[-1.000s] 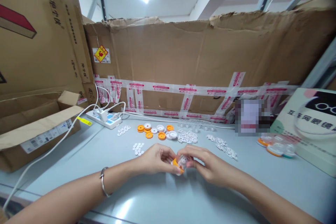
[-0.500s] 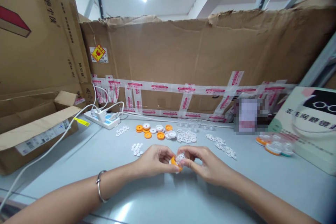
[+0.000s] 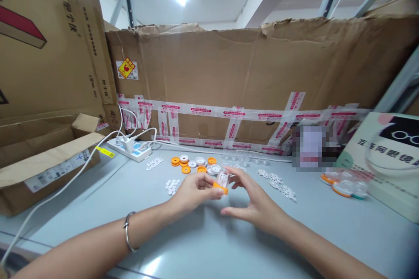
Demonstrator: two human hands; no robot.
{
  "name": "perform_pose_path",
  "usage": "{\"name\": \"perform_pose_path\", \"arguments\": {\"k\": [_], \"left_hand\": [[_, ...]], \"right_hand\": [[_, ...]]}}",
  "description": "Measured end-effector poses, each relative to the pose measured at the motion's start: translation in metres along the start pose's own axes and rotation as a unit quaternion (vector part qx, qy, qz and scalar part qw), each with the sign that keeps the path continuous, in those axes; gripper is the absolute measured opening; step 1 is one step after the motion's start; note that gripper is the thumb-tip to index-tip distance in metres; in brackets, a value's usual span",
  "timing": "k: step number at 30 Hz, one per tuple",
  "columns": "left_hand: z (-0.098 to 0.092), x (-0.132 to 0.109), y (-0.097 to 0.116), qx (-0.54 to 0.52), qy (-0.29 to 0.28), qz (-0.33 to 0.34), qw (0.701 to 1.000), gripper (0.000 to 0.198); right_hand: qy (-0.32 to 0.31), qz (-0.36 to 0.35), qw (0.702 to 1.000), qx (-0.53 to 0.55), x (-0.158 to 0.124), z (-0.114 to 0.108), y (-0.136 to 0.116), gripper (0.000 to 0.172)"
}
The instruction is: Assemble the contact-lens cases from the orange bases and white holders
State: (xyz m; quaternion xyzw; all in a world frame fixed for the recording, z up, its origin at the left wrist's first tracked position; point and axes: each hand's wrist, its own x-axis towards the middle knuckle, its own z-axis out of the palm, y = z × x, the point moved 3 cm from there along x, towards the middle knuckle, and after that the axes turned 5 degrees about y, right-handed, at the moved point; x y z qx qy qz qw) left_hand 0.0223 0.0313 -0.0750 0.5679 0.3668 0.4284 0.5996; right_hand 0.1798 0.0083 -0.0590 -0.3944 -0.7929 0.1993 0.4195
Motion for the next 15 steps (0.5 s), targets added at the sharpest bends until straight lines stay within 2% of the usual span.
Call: {"name": "perform_pose_path", "arguments": {"k": [2,5,11,15], "left_hand": [[0.0017,-0.002,0.002,-0.01,0.002,0.005,1.0,0.034],[0.0051,-0.0048,0.0038,-0.011,-0.007,0.009,1.0,0.034],[0.006,-0.0057,0.0033,0.001,-0.064,0.011,0.998,0.036],[0.0076,-0.0073,0.0025,0.003,-0.072,0.025,0.997,0.031]], "right_hand": [[0.021,-0.052,0.997,-0.047,-0.0028,0.0037,-0.0019,0.059],[0.052,-0.091,0.992,-0.075,-0.005,0.0067,-0.0015,0.049],[0.084,-0.108,0.987,-0.089,-0.0049,0.0021,-0.0035,0.053],[0.101,-0.109,0.985,-0.082,-0.0062,0.0003,-0.0046,0.053]]}}
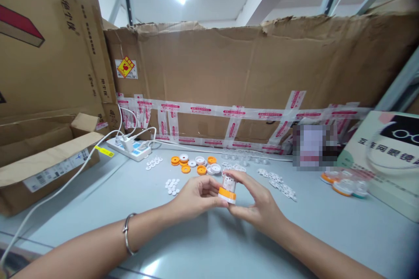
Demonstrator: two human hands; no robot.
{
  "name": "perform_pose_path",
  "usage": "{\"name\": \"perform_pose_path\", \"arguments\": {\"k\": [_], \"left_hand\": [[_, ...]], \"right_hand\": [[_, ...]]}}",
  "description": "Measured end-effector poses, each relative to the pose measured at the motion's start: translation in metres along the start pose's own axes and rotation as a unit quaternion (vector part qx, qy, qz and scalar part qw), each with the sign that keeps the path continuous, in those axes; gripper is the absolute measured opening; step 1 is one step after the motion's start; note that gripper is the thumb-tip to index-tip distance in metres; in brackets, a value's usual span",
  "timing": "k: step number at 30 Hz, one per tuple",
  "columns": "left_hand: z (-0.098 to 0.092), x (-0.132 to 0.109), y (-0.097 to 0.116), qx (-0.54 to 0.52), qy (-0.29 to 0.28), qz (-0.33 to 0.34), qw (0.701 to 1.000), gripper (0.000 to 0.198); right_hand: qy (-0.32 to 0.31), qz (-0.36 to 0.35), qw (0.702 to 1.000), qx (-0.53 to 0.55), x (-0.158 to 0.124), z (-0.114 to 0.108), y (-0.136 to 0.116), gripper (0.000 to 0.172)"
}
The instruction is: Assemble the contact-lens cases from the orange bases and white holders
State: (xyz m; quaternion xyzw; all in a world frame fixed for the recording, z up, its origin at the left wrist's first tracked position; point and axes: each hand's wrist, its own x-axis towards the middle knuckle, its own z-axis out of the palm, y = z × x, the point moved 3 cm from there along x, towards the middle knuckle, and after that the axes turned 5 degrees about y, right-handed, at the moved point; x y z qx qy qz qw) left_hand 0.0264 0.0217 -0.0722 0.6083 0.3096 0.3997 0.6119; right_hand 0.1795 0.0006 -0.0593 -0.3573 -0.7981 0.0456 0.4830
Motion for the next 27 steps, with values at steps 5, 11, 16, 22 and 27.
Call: {"name": "perform_pose_path", "arguments": {"k": [5,11,16,22,27], "left_hand": [[0.001,-0.001,0.001,-0.024,0.003,-0.002,1.0,0.029],[-0.007,0.006,-0.007,-0.059,0.042,-0.041,0.997,0.032],[-0.01,0.009,-0.011,-0.033,0.065,-0.025,0.997,0.031],[-0.009,0.008,-0.012,-0.06,0.074,-0.028,0.995,0.047],[-0.009,0.008,-0.014,-0.05,0.109,-0.01,0.993,0.051]], "right_hand": [[0.005,0.024,1.0,0.005,-0.001,0.003,0.006,0.053],[-0.093,0.116,0.984,0.1,0.002,0.011,0.01,0.051],[-0.092,0.22,0.941,0.241,0.003,0.014,0.012,0.038],[-0.042,0.268,0.917,0.293,0.002,0.019,0.016,0.035],[-0.027,0.264,0.915,0.303,-0.001,0.023,0.015,0.033]]}}
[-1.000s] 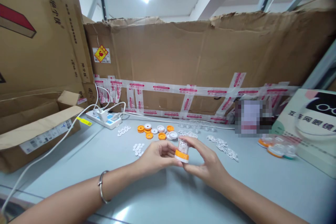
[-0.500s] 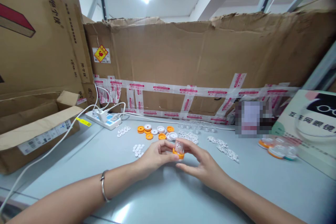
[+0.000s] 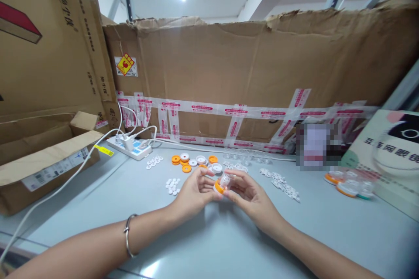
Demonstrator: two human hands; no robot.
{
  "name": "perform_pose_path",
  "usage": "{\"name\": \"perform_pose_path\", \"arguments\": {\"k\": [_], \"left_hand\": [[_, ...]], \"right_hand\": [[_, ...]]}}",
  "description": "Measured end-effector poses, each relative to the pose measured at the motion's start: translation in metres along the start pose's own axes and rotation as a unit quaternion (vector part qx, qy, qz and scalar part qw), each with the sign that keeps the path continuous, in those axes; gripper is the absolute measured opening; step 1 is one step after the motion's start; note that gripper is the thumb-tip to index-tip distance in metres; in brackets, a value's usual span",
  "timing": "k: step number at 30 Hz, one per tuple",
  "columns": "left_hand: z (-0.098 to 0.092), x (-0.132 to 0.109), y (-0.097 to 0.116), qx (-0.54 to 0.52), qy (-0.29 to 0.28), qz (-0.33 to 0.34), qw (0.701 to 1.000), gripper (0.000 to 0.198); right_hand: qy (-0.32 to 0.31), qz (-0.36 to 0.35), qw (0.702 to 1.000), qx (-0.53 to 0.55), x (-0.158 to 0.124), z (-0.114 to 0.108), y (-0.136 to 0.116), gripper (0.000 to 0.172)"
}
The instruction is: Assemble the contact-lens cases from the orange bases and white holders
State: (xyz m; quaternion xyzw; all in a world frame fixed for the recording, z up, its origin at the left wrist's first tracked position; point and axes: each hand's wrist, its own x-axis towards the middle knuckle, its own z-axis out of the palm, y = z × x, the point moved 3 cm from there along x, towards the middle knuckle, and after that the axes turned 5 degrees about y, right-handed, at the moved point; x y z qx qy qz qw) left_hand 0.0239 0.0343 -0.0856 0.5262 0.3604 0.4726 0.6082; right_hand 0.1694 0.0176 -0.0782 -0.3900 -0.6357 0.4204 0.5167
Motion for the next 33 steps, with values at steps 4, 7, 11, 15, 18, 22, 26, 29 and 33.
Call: {"name": "perform_pose_path", "arguments": {"k": [4,7,11,15,18,22,26,29,33], "left_hand": [[-0.0006,-0.0032,0.0008,0.079,0.025,0.047,0.995,0.038],[0.0005,-0.0068,0.0023,0.139,0.014,0.098,0.985,0.031],[0.0007,-0.007,-0.0002,0.162,-0.008,0.11,0.981,0.03],[-0.0006,-0.0047,-0.0023,0.164,-0.008,0.112,0.98,0.038],[-0.0009,-0.0055,-0.0014,0.182,0.005,0.133,0.974,0.032],[0.0003,-0.0076,-0.0013,0.195,0.013,0.133,0.971,0.03],[0.0006,-0.0083,-0.0022,0.208,0.025,0.127,0.97,0.031],[0.0001,-0.0076,-0.0026,0.231,0.035,0.123,0.965,0.033],[0.0001,-0.0064,-0.0017,0.264,0.05,0.124,0.955,0.032]], "right_hand": [[0.007,0.012,1.0,0.013,-0.0007,0.0021,0.0021,0.035],[0.006,0.011,1.0,0.002,-0.0008,0.002,0.0029,0.034],[-0.002,0.017,1.0,-0.009,0.0004,0.0004,0.0049,0.032],[-0.004,0.007,1.0,-0.015,0.0012,-0.0002,0.0047,0.031],[0.01,-0.022,0.999,-0.029,0.0002,0.0009,0.0038,0.029],[0.025,-0.038,0.998,-0.052,-0.0017,0.0035,0.005,0.028],[0.027,-0.027,0.998,-0.054,-0.0025,0.0054,0.0053,0.028],[0.031,-0.022,0.998,-0.049,-0.0029,0.0065,0.0046,0.028],[0.039,-0.016,0.998,-0.041,-0.0036,0.008,0.004,0.029]]}}
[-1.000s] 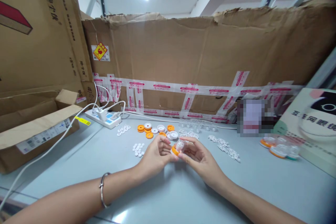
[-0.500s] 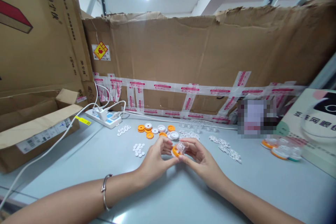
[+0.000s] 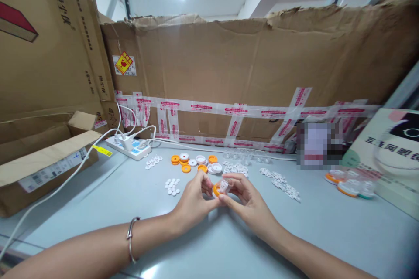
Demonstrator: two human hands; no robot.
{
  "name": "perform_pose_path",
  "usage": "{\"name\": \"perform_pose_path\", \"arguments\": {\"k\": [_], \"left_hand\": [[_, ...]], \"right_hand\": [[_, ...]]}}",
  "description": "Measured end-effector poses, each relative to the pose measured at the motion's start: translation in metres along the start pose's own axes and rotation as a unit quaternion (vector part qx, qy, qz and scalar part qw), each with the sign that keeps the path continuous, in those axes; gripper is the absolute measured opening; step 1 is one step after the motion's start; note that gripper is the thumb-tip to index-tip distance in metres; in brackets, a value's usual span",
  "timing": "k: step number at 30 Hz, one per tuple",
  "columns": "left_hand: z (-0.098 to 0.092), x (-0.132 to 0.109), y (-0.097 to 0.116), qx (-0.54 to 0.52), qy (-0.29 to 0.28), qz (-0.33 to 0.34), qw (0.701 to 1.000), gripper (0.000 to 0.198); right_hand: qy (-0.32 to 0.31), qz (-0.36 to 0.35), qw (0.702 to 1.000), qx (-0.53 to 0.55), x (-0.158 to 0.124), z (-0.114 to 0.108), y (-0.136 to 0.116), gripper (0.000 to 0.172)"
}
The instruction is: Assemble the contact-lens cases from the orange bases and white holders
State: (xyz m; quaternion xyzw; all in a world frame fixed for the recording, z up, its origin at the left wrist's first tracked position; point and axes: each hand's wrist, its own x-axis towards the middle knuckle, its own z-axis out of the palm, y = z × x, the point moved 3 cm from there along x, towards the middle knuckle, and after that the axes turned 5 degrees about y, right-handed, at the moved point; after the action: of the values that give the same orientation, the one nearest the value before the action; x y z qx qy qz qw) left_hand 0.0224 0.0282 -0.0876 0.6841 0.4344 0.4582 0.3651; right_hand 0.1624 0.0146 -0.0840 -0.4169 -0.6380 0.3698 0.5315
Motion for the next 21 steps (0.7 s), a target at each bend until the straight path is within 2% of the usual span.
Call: {"name": "perform_pose_path", "arguments": {"k": [7,13,17,21], "left_hand": [[0.0002,0.0001,0.0001,-0.016,0.001,-0.011,1.0,0.035],[0.0007,0.0016,-0.0005,-0.048,-0.013,-0.015,0.999,0.04],[0.0001,0.0031,-0.0034,-0.06,-0.018,-0.005,0.998,0.045],[0.0019,0.0019,-0.0026,-0.078,-0.043,0.014,0.996,0.041]], "right_hand": [[0.004,0.019,1.0,0.017,0.0002,0.0015,-0.0018,0.031],[-0.003,0.074,0.994,0.078,0.0005,0.0018,0.0026,0.036],[-0.004,0.087,0.992,0.094,0.0041,-0.0026,0.0035,0.041],[0.013,0.089,0.991,0.099,0.0056,-0.0074,-0.0001,0.044]]}}
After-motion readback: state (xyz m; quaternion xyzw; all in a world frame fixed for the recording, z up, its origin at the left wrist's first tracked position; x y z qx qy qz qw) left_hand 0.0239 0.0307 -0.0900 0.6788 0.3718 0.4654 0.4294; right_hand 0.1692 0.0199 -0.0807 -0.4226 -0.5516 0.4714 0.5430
